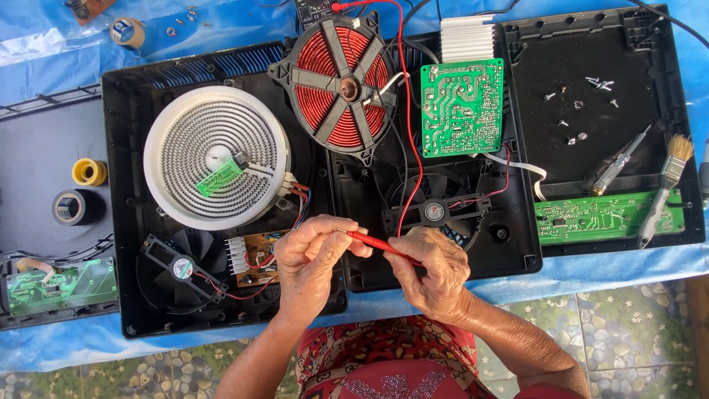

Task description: The person uses a multimeter with red and black probes to test electrical connections on a disassembled electronic device. They touch the probes to various points on the circuit board and wires connected to a speaker and fan assembly.

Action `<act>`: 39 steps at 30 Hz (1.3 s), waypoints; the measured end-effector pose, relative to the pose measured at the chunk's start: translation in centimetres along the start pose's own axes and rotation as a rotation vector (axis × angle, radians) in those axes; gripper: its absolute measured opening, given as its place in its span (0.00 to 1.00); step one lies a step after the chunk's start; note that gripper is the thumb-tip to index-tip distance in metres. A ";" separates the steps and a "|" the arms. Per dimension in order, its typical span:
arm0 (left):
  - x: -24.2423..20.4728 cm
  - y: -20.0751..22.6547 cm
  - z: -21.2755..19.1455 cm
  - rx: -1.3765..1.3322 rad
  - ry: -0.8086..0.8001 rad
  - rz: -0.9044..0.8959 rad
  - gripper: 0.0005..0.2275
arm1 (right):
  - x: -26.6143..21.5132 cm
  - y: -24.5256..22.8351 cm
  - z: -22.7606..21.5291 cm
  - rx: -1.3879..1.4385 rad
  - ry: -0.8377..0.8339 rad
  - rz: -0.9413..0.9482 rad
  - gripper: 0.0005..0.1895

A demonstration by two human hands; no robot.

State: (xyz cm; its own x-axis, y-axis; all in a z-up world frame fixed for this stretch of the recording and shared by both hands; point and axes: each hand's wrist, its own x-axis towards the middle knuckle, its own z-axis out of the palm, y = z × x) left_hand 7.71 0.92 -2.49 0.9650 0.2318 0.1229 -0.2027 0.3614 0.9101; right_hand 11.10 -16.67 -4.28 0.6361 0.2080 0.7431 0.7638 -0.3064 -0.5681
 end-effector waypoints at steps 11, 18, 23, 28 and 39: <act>-0.2 -0.8 0.5 -0.089 0.012 -0.015 0.05 | -0.8 0.0 0.1 -0.048 -0.017 0.036 0.06; -0.1 -0.4 0.4 -0.092 -0.035 0.032 0.04 | -0.7 -0.2 0.5 -0.085 0.012 -0.064 0.07; -0.3 -0.7 0.2 -0.134 -0.029 0.068 0.04 | -0.7 -0.6 0.4 0.028 -0.002 -0.019 0.07; -1.5 -0.5 -0.9 -0.187 -0.083 0.068 0.03 | 0.3 -3.1 -0.1 0.065 -0.172 0.173 0.05; -2.1 1.0 -1.0 -0.255 0.003 0.098 0.07 | -1.2 -3.7 -0.2 0.002 -0.264 0.318 0.18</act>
State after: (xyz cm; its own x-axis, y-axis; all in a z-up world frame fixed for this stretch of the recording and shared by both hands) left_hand 5.36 1.67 -2.23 0.9384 0.2790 0.2039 -0.3305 0.5525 0.7652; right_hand 7.44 -16.00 -3.00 0.8467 0.3344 0.4138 0.5243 -0.3922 -0.7558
